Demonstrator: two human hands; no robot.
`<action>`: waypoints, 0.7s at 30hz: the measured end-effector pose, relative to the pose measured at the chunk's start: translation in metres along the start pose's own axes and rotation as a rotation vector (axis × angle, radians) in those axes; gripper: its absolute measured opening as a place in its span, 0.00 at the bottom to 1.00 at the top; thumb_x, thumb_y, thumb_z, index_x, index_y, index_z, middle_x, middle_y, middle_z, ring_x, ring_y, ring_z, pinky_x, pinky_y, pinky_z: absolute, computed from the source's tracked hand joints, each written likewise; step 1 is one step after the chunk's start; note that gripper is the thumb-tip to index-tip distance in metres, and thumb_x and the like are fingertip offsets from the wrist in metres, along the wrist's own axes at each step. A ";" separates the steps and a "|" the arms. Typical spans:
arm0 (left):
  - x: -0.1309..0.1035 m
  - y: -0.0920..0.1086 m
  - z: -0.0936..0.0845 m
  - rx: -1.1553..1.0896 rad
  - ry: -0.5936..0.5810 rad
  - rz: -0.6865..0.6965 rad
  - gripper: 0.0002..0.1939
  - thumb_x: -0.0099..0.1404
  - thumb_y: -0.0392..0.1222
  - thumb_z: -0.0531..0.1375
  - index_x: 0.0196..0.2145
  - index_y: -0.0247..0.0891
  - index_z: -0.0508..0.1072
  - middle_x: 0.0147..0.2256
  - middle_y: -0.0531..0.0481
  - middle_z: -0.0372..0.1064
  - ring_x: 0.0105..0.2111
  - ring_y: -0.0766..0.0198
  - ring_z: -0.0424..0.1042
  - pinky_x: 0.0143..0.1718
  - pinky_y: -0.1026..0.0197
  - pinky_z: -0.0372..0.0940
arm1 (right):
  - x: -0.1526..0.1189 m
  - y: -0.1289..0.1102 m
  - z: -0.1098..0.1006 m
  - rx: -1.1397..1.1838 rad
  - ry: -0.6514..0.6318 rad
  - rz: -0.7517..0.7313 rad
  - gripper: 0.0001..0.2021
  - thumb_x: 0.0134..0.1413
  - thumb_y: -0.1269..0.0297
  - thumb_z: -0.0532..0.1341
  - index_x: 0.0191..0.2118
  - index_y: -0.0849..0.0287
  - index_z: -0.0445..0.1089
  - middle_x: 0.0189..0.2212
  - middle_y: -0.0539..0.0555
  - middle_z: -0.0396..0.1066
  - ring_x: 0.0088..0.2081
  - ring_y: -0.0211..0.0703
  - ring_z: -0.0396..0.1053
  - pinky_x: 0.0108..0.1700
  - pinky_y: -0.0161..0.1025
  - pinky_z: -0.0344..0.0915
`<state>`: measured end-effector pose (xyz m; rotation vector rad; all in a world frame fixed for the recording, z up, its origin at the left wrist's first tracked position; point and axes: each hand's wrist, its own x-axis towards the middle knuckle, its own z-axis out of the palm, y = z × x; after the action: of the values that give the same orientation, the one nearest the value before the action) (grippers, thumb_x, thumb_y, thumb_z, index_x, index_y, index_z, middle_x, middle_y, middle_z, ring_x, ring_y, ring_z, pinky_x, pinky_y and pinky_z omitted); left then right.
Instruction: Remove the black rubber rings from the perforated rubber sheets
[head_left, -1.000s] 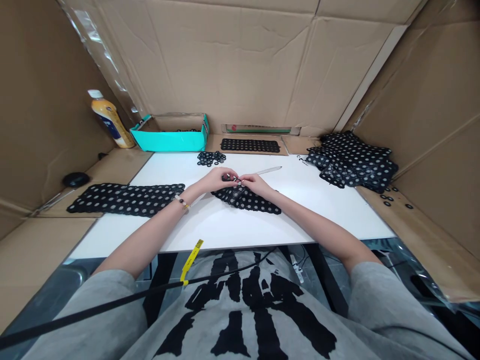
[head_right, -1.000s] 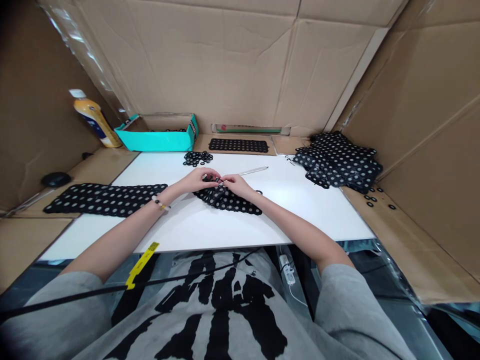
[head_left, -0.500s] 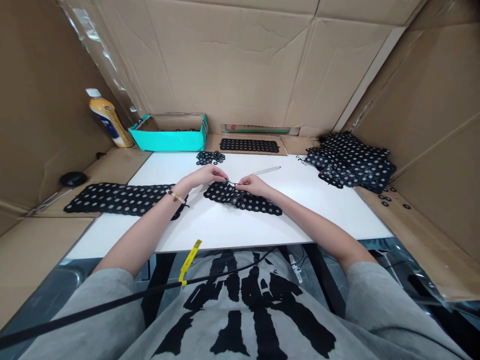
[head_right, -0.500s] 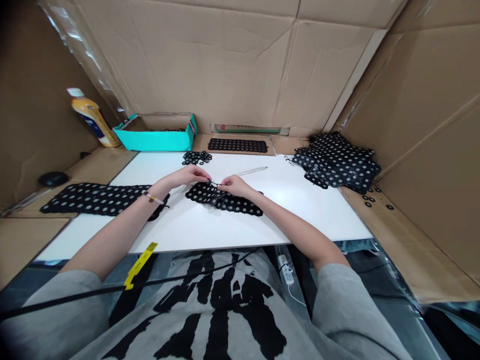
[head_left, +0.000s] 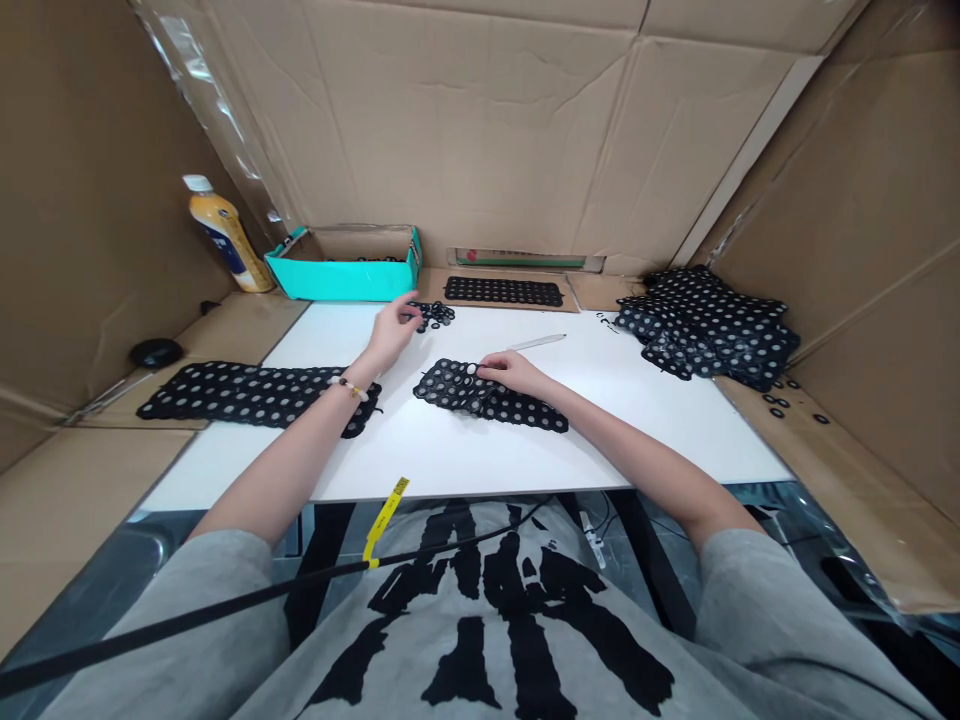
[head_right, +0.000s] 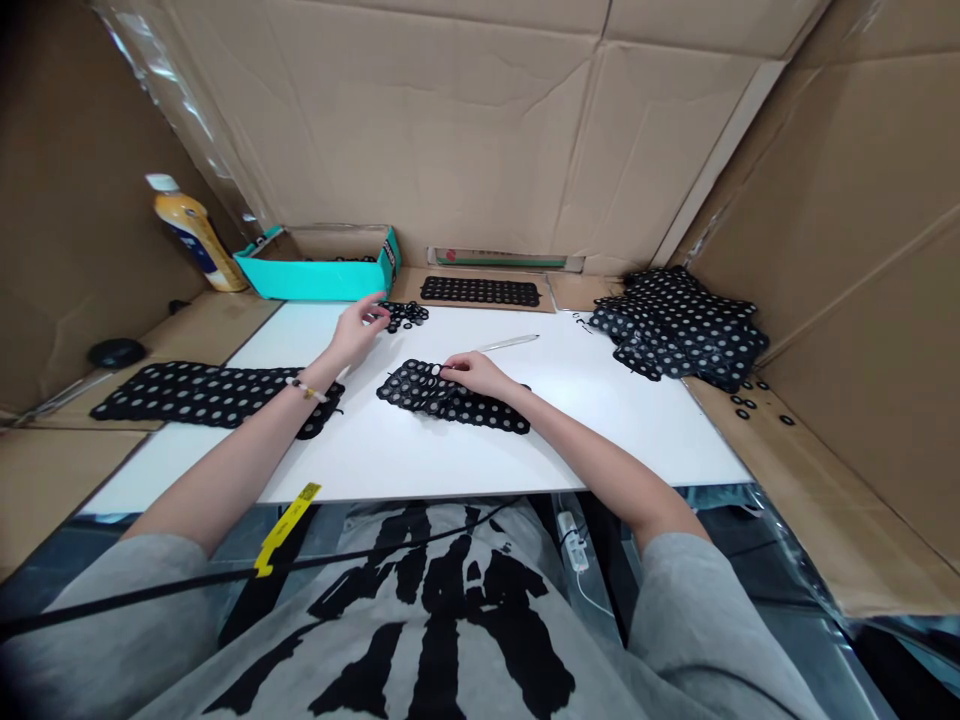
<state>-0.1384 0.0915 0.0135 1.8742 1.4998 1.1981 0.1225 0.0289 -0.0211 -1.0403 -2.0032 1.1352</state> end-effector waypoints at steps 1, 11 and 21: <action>-0.003 0.005 0.002 0.027 -0.109 0.059 0.24 0.58 0.46 0.60 0.51 0.35 0.76 0.39 0.45 0.76 0.36 0.59 0.69 0.43 0.59 0.63 | 0.000 0.001 0.001 0.030 -0.002 -0.023 0.11 0.52 0.59 0.60 0.35 0.59 0.76 0.34 0.51 0.77 0.38 0.41 0.70 0.47 0.39 0.63; -0.035 0.038 0.026 0.161 -0.677 0.340 0.18 0.55 0.53 0.65 0.36 0.36 0.80 0.25 0.52 0.71 0.26 0.65 0.65 0.30 0.64 0.58 | 0.004 0.006 0.004 0.125 0.010 -0.078 0.15 0.44 0.76 0.56 0.37 0.60 0.76 0.38 0.51 0.78 0.43 0.42 0.72 0.52 0.42 0.64; 0.004 -0.020 0.000 0.138 -0.228 -0.011 0.10 0.51 0.45 0.65 0.27 0.37 0.80 0.30 0.45 0.78 0.31 0.57 0.72 0.34 0.59 0.63 | 0.007 0.012 0.006 0.081 0.084 -0.006 0.17 0.43 0.76 0.53 0.37 0.60 0.76 0.30 0.49 0.75 0.33 0.38 0.69 0.42 0.35 0.63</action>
<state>-0.1489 0.1012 -0.0008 2.0123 1.4964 0.8606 0.1184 0.0365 -0.0334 -1.0227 -1.8784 1.1415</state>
